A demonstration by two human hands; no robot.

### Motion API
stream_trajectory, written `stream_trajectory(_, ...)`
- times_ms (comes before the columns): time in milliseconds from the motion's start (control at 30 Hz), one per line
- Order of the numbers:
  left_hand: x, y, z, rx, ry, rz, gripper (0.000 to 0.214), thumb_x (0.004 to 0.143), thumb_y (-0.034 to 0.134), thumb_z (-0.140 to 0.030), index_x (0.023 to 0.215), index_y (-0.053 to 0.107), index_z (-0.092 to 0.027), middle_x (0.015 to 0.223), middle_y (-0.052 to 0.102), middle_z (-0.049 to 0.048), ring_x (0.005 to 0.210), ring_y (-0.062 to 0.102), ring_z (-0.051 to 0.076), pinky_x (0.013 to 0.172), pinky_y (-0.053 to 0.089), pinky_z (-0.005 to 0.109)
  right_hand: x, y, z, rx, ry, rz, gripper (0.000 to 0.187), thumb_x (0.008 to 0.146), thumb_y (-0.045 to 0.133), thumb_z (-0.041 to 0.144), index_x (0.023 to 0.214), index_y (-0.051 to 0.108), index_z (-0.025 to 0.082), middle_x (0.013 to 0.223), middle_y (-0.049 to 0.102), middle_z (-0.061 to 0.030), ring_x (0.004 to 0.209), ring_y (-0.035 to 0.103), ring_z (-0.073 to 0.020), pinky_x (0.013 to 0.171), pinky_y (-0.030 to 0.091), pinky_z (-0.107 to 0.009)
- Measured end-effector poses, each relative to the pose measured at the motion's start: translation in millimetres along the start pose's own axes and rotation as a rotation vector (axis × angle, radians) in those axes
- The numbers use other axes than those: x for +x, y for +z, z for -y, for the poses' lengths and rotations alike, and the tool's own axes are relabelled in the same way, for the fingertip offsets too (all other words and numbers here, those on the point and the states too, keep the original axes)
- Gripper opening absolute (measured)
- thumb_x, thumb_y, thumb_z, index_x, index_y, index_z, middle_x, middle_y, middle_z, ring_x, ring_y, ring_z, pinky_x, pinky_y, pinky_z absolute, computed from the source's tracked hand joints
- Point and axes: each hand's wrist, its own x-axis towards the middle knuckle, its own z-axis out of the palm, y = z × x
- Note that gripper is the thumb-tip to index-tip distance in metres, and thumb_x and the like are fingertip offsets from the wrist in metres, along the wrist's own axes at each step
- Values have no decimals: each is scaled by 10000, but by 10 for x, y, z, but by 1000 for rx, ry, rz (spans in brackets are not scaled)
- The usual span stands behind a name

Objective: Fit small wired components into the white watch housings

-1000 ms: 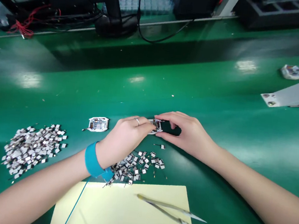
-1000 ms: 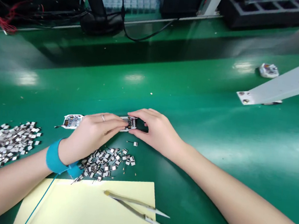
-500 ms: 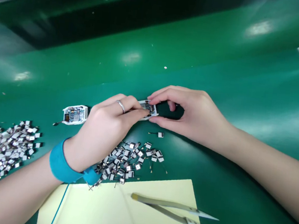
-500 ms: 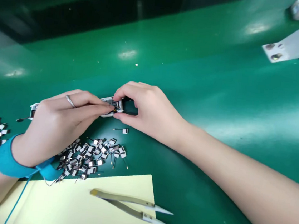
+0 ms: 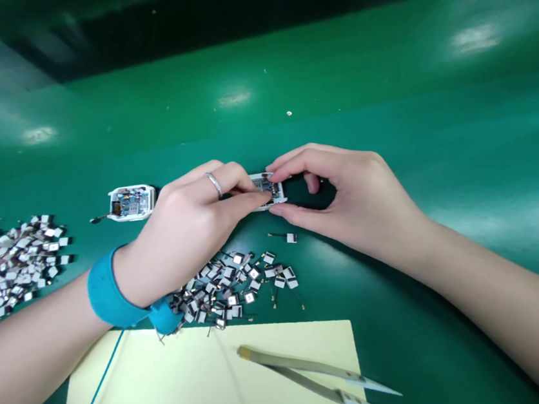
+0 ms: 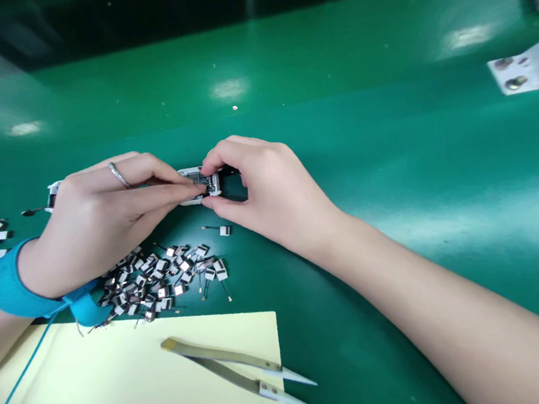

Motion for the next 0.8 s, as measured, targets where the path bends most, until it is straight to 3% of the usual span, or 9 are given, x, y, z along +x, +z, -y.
stream_trajectory(667, 53, 0, -53, -160, -176, -10, 100, 810, 514, -236, 776, 608, -232, 735, 590, -36, 722, 523, 117, 647, 432, 229, 0, 2, 18, 12, 34, 17, 194, 698, 592, 319, 850, 590, 198, 902, 597, 29, 743, 558, -105, 655, 434, -242)
stream_trajectory(800, 44, 4, -39, -110, -135, -14, 129, 820, 495, -251, 774, 614, -235, 752, 590, -34, 720, 523, 114, 643, 430, 221, -20, -6, -28, 49, 21, 27, 265, 736, 563, 308, 975, 531, 197, 958, 569, 5, 810, 551, -120, 674, 448, -243)
